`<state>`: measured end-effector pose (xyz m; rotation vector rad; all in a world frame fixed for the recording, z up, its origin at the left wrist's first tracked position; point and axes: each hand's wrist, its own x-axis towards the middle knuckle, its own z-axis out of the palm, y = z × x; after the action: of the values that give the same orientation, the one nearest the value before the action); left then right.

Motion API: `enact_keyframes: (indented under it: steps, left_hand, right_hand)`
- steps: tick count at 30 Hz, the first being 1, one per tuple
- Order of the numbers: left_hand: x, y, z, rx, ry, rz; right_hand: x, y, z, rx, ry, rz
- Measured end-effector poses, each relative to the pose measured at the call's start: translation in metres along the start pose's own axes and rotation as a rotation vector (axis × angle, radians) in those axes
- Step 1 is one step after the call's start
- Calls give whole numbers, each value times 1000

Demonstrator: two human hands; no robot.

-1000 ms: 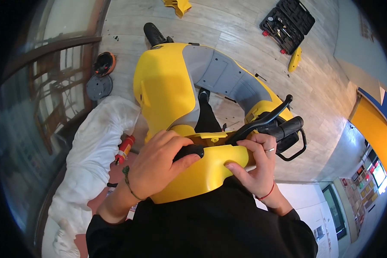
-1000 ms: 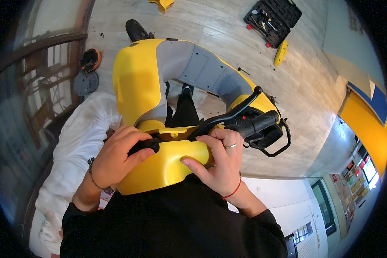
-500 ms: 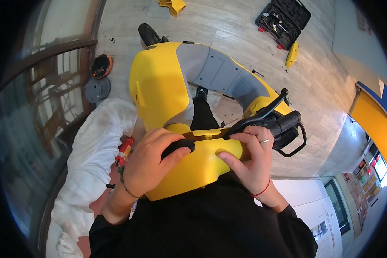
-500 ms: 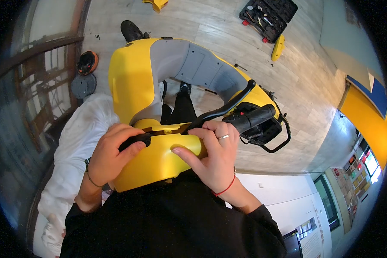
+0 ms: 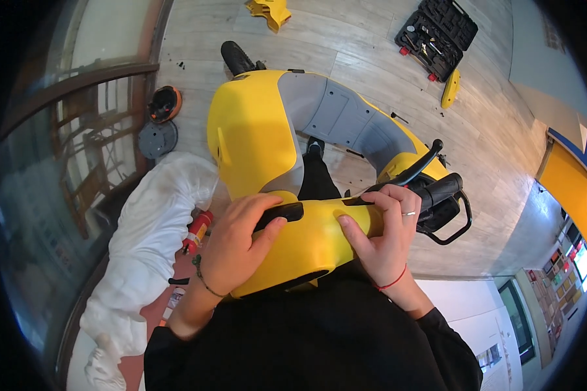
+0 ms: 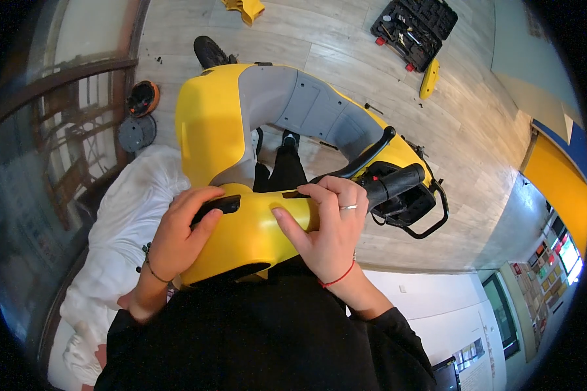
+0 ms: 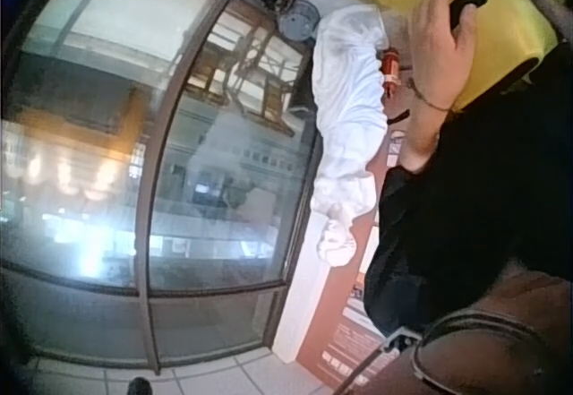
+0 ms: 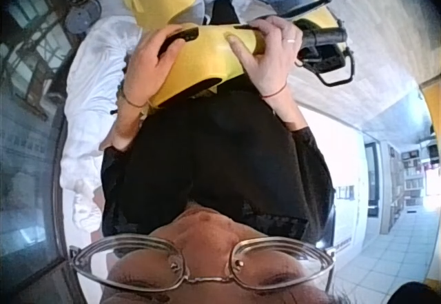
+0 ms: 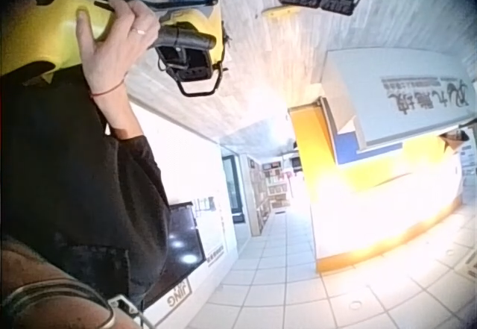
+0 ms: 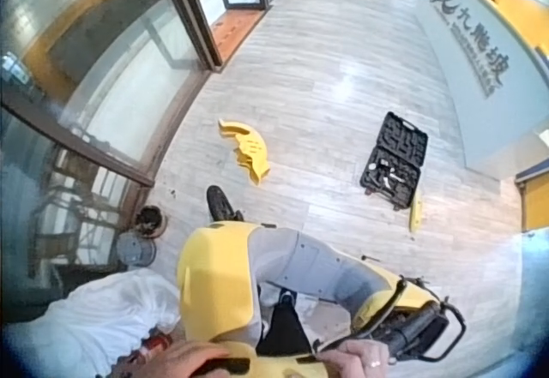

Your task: Repairing or disassembling the handle and front panel of a yellow electric scooter.

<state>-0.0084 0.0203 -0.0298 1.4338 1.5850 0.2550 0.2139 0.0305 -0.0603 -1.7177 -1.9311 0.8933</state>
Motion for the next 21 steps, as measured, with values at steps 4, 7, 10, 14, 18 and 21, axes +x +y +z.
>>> enact_keyframes:
  steps: [4, 7, 10, 14, 18, 21]
  left_hand:
    - [1, 1, -2, -105, -88, -59]
    - [6, 0, -4, -66, -97, 12]
    - [13, -2, -7, -54, -172, 16]
    - [25, -6, -8, -47, -273, 14]
    - [40, 2, -5, -7, -325, 127]
    - [51, 11, 2, 28, -432, 129]
  right_hand:
    - [0, -1, 4, -60, 27, -7]
    - [3, -5, 6, -128, 23, -17]
    - [6, -10, 4, -181, -4, -6]
    - [8, -9, 4, -225, -49, -30]
    - [-5, -2, -2, -85, -6, -23]
    - [-11, 4, 8, 112, 216, 65]
